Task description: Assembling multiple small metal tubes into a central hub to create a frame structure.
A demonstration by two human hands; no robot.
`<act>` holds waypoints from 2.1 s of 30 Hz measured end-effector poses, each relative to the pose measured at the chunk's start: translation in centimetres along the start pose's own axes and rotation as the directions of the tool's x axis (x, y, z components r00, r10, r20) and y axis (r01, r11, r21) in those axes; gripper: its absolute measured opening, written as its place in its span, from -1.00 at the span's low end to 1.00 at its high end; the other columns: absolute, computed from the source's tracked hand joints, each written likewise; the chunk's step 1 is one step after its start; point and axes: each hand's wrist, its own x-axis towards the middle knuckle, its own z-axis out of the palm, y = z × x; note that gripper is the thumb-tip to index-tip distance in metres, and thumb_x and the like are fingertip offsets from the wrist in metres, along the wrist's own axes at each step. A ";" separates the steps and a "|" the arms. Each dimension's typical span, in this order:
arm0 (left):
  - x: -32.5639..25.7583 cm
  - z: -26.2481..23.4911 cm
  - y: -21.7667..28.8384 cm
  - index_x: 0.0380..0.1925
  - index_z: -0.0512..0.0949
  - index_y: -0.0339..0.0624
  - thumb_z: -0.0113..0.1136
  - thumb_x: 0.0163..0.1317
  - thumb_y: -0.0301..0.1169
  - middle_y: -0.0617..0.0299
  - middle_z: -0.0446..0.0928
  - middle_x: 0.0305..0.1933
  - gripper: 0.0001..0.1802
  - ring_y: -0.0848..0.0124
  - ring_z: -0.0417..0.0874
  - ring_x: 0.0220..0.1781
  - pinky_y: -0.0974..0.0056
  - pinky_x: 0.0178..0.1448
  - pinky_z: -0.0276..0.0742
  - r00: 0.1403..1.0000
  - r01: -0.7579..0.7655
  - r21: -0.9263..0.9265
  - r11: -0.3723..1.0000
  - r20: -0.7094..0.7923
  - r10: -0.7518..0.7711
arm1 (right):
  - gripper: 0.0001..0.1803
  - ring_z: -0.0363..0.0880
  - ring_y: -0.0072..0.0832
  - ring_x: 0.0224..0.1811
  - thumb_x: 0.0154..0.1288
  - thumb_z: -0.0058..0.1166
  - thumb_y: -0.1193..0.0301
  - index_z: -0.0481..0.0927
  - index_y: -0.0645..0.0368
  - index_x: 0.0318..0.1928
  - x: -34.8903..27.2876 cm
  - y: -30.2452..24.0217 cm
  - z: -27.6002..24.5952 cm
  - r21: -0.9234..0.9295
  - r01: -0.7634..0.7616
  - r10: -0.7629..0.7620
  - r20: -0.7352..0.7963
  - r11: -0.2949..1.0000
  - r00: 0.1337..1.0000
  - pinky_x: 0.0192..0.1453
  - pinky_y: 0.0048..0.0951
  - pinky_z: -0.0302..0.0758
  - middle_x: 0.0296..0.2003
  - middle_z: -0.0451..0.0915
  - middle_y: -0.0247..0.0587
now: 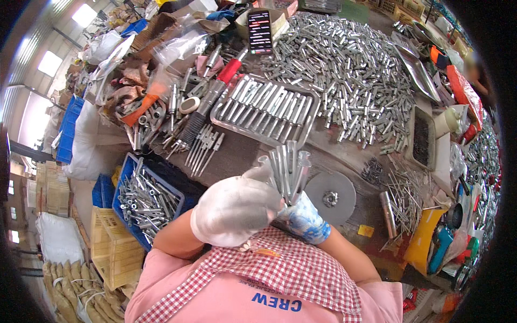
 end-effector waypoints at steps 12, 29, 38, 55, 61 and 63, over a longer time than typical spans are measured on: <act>-0.5 0.1 -0.3 -0.21 0.52 -0.33 0.40 -0.07 -0.34 0.10 0.55 -0.19 -0.57 0.15 0.60 -0.24 0.17 -0.15 0.54 0.994 -0.109 0.171 0.979 -0.006 0.111 | -0.40 0.46 -0.44 0.03 0.02 0.35 0.27 0.46 0.19 0.08 -0.2 0.8 0.2 0.118 -0.137 0.122 0.120 0.984 0.985 0.16 -0.33 0.41 -0.01 0.52 -0.19; -5.9 -5.1 -11.5 -0.16 0.50 -0.22 0.26 -0.04 -0.35 -0.11 0.60 -0.24 -0.61 0.01 0.62 -0.13 0.07 0.01 0.50 0.281 0.785 0.614 -0.082 -0.471 -0.836 | -0.44 0.49 -0.34 -0.03 0.00 0.28 0.44 0.46 0.26 0.07 -1.4 -0.7 -0.8 -0.493 0.336 -0.306 0.143 0.803 0.941 0.04 -0.34 0.45 -0.02 0.50 -0.07; -3.1 -6.1 -8.6 0.05 0.37 -0.33 0.16 0.01 -0.45 0.08 0.53 -0.38 -0.47 0.34 0.54 -0.37 0.33 -0.21 0.47 0.429 0.899 0.241 0.365 -0.322 -0.844 | -0.26 0.40 -0.59 -0.10 -0.09 0.40 0.40 0.35 0.17 0.15 -0.4 -0.1 -0.8 -0.344 0.293 -0.247 0.170 0.892 0.954 0.02 -0.48 0.42 -0.04 0.45 -0.36; 1.3 -2.1 -1.9 0.16 0.18 -0.27 0.29 0.15 -0.33 0.17 0.53 -0.34 -0.34 0.42 0.56 -0.27 0.19 0.10 0.46 0.735 0.362 -0.481 0.799 -0.380 -0.562 | -0.27 0.34 -0.32 0.25 0.16 0.23 0.37 0.20 0.17 0.31 -0.7 -1.7 0.1 -0.021 0.147 -0.122 0.455 0.989 0.882 0.35 -0.24 0.27 0.24 0.33 -0.14; 0.1 -1.0 -1.7 0.12 0.21 -0.29 0.16 0.20 -0.53 0.19 0.50 -0.31 -0.49 0.47 0.54 -0.27 0.36 -0.13 0.47 0.747 0.493 -0.504 0.709 -0.174 -0.642 | -0.30 0.46 -0.24 0.09 0.04 0.30 0.13 0.42 0.09 0.19 -0.7 -2.5 0.4 -0.619 0.500 -0.206 0.485 0.606 0.850 0.25 -0.21 0.34 0.12 0.44 -0.17; 0.0 -1.1 -1.7 0.11 0.23 -0.28 0.15 0.19 -0.56 0.19 0.49 -0.31 -0.51 0.47 0.54 -0.27 0.37 -0.17 0.47 0.767 0.467 -0.495 0.733 -0.186 -0.614 | -0.32 0.47 -0.20 0.05 0.02 0.28 0.10 0.44 0.07 0.16 -0.8 -2.2 0.4 -0.496 0.441 -0.234 0.425 0.748 0.875 0.20 -0.18 0.36 0.05 0.48 -0.17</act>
